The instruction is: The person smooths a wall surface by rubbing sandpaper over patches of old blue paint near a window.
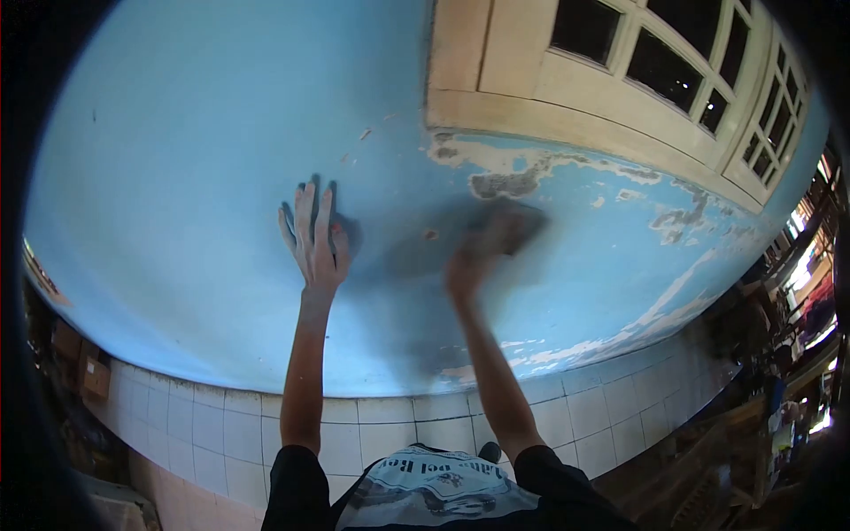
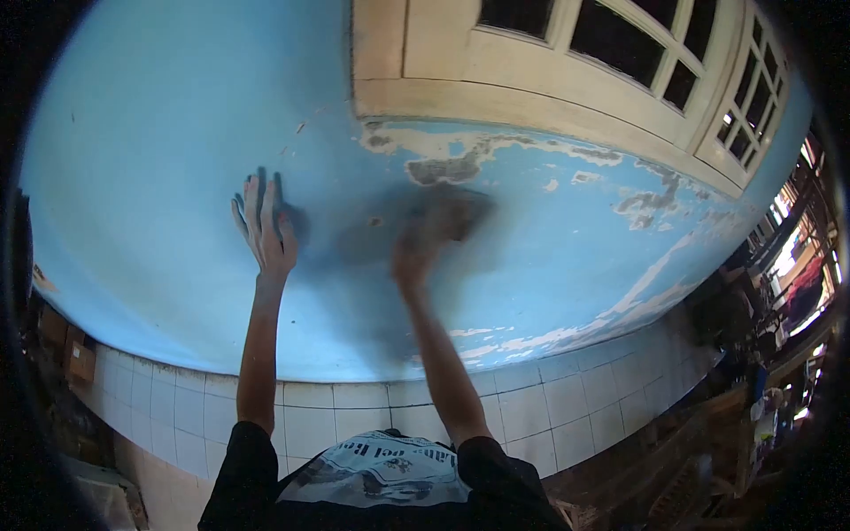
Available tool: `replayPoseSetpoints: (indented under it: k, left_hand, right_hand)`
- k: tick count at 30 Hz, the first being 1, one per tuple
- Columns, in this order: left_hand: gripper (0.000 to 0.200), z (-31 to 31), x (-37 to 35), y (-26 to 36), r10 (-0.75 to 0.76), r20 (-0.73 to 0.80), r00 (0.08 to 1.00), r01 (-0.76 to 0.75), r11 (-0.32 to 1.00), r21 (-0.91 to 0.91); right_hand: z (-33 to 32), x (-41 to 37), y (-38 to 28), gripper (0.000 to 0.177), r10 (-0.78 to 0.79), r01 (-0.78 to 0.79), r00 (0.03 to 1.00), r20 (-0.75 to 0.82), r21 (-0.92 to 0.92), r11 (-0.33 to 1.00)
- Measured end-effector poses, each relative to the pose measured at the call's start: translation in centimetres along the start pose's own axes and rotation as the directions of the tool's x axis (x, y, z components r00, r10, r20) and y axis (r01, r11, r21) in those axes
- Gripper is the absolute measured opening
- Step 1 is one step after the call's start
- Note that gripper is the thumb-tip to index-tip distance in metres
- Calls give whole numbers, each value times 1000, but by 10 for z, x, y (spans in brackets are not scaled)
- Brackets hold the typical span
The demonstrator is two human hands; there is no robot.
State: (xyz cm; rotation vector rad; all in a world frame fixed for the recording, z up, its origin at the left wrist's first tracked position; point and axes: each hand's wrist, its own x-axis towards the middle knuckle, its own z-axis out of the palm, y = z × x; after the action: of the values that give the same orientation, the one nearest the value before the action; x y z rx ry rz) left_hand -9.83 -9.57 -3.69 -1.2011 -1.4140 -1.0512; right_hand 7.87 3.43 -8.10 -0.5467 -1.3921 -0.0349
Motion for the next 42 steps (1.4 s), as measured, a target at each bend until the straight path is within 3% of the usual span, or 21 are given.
replayPoseSetpoints:
  k: [3,5,7,8,9,12,14,16,19,22,25,28,30,31,32,34,35,36,37,41,42]
  left_hand:
    - [50,8,-4,27,-57,4,998,57,995,-83]
    - [51,13,-5,37,-87,-22,996,84,988,-127]
    - [50,16,-9,39,-160,78,984,162,986,-28]
    - [50,18,-8,40,-158,70,985,160,987,-28]
    - [49,21,-7,42,-171,57,984,171,985,-9]
    - [48,33,-11,41,-182,4,983,181,981,63]
    - [48,37,-14,42,-174,-19,985,175,979,103]
    - [46,39,-14,42,-186,-80,979,193,976,99]
    - [47,45,-17,38,-180,-103,978,194,970,144]
    - [47,44,-15,43,-194,-122,973,213,963,163]
    - [47,48,-14,44,-179,-156,971,206,961,182]
    - [47,45,-13,45,-187,-142,972,210,962,174]
    - [46,47,-14,42,-174,-151,973,200,964,176]
    - [45,48,-15,41,-169,-166,972,198,965,171]
    - [45,47,-15,42,-171,-161,972,199,964,179]
    - [48,46,-14,43,-172,-145,974,199,960,198]
    - [48,46,-14,43,-165,-141,976,192,961,200]
    - [48,46,-13,43,-178,-142,974,203,961,186]
    - [47,47,-13,45,-190,-144,971,214,962,170]
    - [49,43,-9,49,-183,-123,975,201,966,162]
    - [49,41,-8,50,-189,-110,976,204,969,142]
  right_hand:
    - [-11,-44,-7,47,-187,231,851,491,-30,973]
    - [-23,-34,8,48,-335,212,544,769,260,942]
    - [-36,-4,26,46,-114,186,872,475,-106,977]
    - [-32,13,36,46,112,-124,972,207,46,991]
    - [-27,29,41,46,386,-366,922,-23,272,890]
    - [0,29,20,45,226,-205,962,-152,143,968]
    - [3,-17,-9,43,-107,153,937,332,-113,982]
    - [-10,-32,-16,39,-356,243,702,617,263,934]
    - [-34,-2,14,38,-187,204,781,596,39,978]
    - [-35,14,49,37,47,-47,998,48,3,999]
    - [-19,-7,34,42,40,0,992,116,-322,947]
    - [-42,-32,39,49,-178,211,679,713,44,977]
    - [-51,-19,72,52,-227,273,853,470,-32,962]
    - [-48,-14,79,46,18,5,979,202,-113,994]
    - [-41,-13,82,46,22,1,978,208,-109,994]
    - [-22,10,67,42,382,-422,849,-366,-33,906]
    - [-25,2,56,42,388,-429,845,-369,-31,903]
    - [-34,-12,44,43,165,-154,980,108,-103,983]
    - [-41,-17,37,45,-91,133,823,560,-33,991]
    - [-58,8,46,49,-154,14,715,682,206,978]
    - [-50,20,41,49,73,-118,920,384,95,988]
